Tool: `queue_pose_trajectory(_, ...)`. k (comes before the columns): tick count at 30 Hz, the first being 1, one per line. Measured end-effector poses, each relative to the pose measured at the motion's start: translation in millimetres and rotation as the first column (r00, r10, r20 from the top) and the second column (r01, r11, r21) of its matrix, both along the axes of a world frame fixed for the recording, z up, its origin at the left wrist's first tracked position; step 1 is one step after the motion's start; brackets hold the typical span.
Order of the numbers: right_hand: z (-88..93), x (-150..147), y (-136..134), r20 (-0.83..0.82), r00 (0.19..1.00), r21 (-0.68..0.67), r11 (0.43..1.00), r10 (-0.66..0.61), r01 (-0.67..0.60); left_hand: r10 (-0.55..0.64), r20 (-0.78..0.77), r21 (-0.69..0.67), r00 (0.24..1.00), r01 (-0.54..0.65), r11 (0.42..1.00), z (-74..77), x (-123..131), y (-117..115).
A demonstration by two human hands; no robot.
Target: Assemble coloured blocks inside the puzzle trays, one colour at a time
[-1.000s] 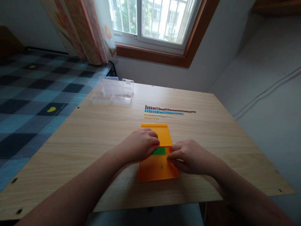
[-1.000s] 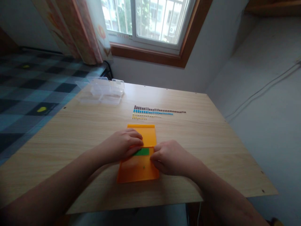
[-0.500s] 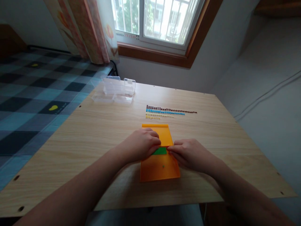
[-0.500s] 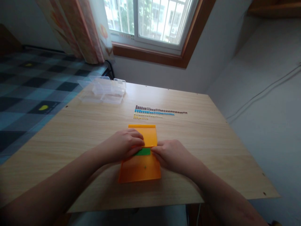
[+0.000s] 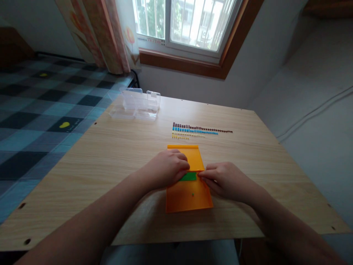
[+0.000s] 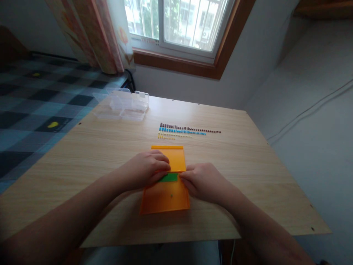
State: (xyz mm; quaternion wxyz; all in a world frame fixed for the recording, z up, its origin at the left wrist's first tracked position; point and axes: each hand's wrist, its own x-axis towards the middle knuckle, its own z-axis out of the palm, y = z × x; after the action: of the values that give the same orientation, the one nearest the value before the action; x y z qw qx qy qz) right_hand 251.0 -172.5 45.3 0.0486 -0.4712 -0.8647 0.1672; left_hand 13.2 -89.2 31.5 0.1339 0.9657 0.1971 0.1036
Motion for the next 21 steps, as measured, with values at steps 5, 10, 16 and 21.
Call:
queue_pose_trajectory(5, -1.6, -1.3, 1.7, -0.007, 1.0, -0.018, 1.0, -0.003, 0.003, 0.001, -0.021, -0.004, 1.0, -0.001, 1.0, 0.0, 0.2, 0.7)
queue_pose_trajectory(10, -0.9, -1.9, 2.1, 0.004, 1.0, -0.024, 1.0, -0.012, 0.012, -0.002, -0.001, 0.004, 1.0, 0.002, 1.0, -1.5, 0.4, 1.4)
queue_pose_trajectory(16, -1.6, -0.9, 2.0, 0.009, 1.0, -0.001, 1.0, -0.006, 0.006, -0.006, 0.02, 0.013, 1.0, 0.006, 1.0, -1.6, -0.1, 1.1)
queue_pose_trajectory(21, -1.6, 0.2, 1.1, -0.011, 1.0, -0.001, 1.0, 0.019, -0.019, -0.014, 0.024, 0.016, 1.0, 0.014, 1.0, -1.7, -0.2, 0.9)
